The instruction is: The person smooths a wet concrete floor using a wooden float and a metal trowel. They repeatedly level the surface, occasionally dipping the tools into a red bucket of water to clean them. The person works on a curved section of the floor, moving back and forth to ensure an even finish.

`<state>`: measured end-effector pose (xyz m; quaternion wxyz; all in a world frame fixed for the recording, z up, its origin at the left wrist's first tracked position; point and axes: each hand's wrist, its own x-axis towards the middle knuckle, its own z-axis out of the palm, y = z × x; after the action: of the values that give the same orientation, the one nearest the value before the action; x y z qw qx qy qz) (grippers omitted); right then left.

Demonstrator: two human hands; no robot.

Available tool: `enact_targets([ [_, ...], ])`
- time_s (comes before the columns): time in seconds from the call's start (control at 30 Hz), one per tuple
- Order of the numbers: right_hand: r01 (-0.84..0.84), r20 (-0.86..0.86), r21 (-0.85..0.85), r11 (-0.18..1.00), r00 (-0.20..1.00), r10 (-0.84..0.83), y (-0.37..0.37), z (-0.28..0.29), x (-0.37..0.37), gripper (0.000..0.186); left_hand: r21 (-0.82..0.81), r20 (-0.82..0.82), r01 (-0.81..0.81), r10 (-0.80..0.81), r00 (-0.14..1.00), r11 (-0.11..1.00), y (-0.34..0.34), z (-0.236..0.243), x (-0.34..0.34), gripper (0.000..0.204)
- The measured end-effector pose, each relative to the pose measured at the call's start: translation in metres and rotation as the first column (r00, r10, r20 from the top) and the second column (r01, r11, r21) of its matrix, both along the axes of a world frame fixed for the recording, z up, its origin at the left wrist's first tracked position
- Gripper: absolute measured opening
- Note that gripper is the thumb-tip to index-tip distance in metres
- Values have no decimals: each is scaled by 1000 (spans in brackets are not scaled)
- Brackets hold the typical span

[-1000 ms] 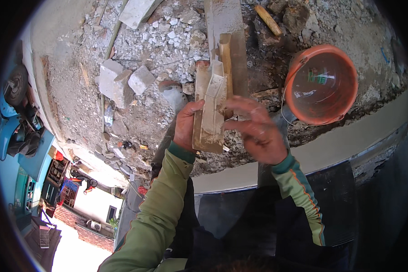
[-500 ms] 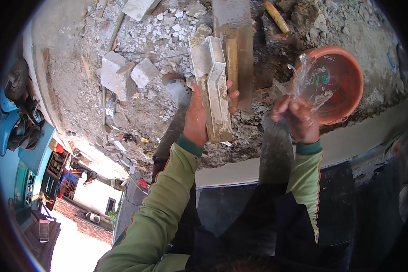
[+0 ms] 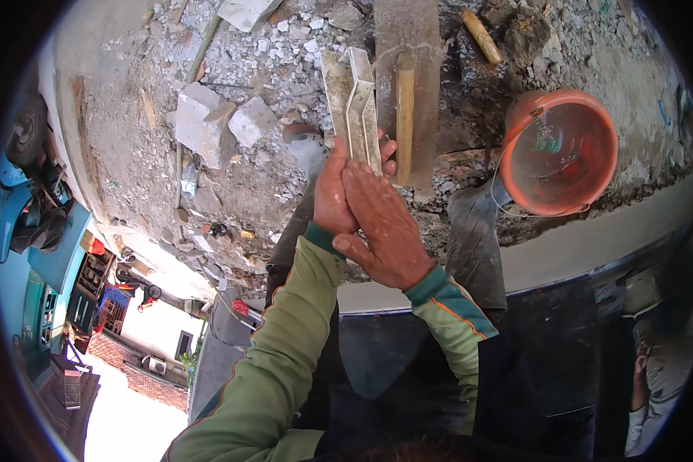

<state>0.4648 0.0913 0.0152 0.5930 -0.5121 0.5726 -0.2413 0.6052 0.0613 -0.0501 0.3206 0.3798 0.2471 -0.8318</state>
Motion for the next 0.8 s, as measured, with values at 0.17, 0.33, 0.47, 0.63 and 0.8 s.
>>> enact_targets([
  [0.17,664,-340,119,738,726,-598,36,-49,-128,34,-66,427,285,-232,874,956,-6,10,-18,40],
  [0.33,747,-204,586,314,511,-835,78,-168,-268,26,-6,415,280,-252,874,960,-12,13,-28,40],
  [0.47,246,541,767,593,248,-803,61,-118,-232,31,-43,407,222,-186,894,974,-14,20,-34,42],
  [0.63,182,161,255,950,960,-227,6,-40,-75,45,-198,789,756,-356,500,623,17,-6,-12,41],
  [0.8,110,-112,-15,994,988,-111,-21,-130,-27,57,-294,743,612,-228,630,734,14,4,-18,43],
])
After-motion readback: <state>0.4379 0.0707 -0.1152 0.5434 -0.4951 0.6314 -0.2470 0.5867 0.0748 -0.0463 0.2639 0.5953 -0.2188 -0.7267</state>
